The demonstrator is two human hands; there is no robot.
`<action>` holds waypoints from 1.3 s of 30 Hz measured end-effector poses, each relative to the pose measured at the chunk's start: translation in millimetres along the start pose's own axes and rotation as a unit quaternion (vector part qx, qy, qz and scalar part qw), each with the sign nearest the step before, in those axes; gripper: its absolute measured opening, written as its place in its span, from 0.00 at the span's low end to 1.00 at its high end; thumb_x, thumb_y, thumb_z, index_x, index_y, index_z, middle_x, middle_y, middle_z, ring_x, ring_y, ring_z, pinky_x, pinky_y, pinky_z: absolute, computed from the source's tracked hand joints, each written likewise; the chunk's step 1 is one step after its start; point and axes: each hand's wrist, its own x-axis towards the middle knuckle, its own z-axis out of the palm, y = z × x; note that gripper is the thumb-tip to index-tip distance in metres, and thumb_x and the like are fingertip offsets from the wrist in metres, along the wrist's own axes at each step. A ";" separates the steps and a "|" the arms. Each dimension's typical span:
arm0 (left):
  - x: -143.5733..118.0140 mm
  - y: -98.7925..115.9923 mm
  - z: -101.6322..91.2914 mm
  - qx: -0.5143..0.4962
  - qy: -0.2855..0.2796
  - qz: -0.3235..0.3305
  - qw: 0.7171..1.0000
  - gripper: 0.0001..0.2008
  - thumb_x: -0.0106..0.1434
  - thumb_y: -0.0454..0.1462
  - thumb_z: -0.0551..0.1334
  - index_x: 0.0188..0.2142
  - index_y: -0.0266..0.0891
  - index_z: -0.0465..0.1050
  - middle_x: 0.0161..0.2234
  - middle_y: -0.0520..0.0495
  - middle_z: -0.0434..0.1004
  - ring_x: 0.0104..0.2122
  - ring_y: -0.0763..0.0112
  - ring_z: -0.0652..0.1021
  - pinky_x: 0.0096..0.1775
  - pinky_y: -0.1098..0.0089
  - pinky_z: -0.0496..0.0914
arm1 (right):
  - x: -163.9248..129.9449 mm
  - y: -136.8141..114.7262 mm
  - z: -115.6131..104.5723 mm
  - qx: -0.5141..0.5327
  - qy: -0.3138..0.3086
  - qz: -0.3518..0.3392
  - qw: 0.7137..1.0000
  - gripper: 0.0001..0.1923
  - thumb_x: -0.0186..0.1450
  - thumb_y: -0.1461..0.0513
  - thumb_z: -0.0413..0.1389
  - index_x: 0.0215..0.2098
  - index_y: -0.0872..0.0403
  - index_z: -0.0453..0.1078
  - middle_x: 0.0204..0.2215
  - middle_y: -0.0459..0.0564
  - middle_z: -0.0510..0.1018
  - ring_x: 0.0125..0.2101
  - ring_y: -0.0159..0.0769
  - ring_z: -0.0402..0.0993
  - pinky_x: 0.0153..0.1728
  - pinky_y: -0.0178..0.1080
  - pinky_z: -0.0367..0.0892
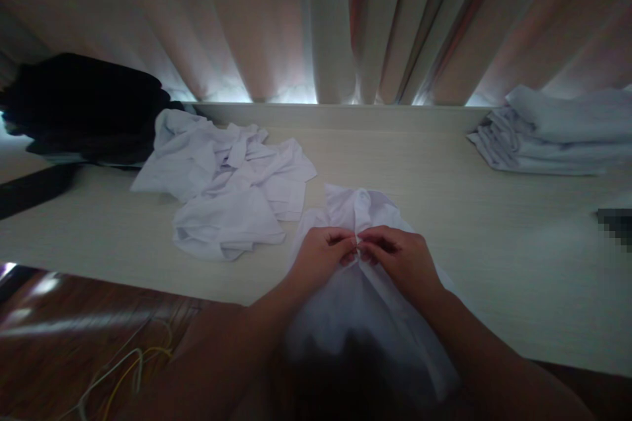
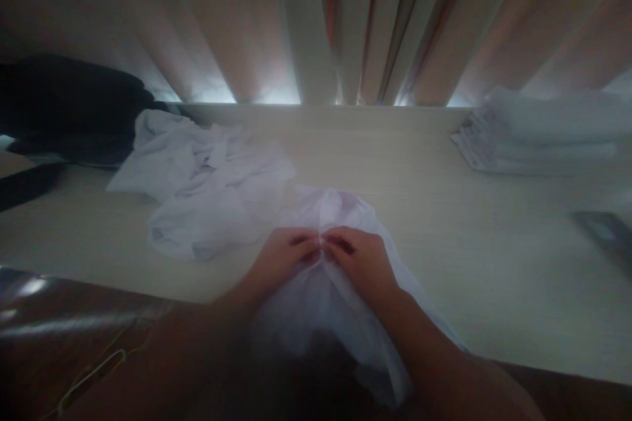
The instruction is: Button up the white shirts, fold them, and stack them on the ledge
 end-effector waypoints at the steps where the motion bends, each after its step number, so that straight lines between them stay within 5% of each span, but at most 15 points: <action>1: -0.4 0.7 0.3 0.004 0.000 0.006 1.000 0.13 0.60 0.38 0.63 0.20 0.36 0.73 0.17 0.53 0.67 0.20 0.77 0.67 0.25 0.75 0.61 | 0.2 0.4 0.2 0.002 0.002 0.006 1.000 0.06 0.63 0.60 0.63 0.39 0.49 0.80 0.30 0.46 0.84 0.27 0.35 0.80 0.31 0.36 0.74; 14: 1.6 -10.1 0.9 -0.005 -0.025 0.023 0.999 0.14 0.64 0.44 0.62 0.28 0.37 0.74 0.20 0.54 0.68 0.21 0.76 0.68 0.25 0.74 0.62 | 0.3 -4.4 -8.6 0.049 -0.036 0.043 0.997 0.13 0.63 0.58 0.63 0.46 0.49 0.79 0.30 0.46 0.83 0.27 0.35 0.78 0.31 0.36 0.73; 21: 1.5 -19.1 4.7 -0.016 -0.072 0.031 0.997 0.13 0.67 0.44 0.57 0.32 0.37 0.71 0.21 0.54 0.67 0.22 0.76 0.69 0.25 0.75 0.62 | 3.8 -4.3 -19.6 0.124 -0.124 0.041 0.984 0.12 0.66 0.58 0.58 0.47 0.49 0.78 0.30 0.47 0.82 0.25 0.32 0.75 0.28 0.35 0.71; 39: -5.2 -12.2 7.4 0.015 -0.063 0.036 0.997 0.11 0.63 0.43 0.63 0.33 0.37 0.73 0.26 0.51 0.73 0.25 0.73 0.73 0.29 0.73 0.66 | 5.5 0.2 -23.1 0.156 -0.112 0.071 0.979 0.11 0.63 0.59 0.61 0.42 0.52 0.81 0.28 0.48 0.83 0.28 0.35 0.79 0.31 0.35 0.73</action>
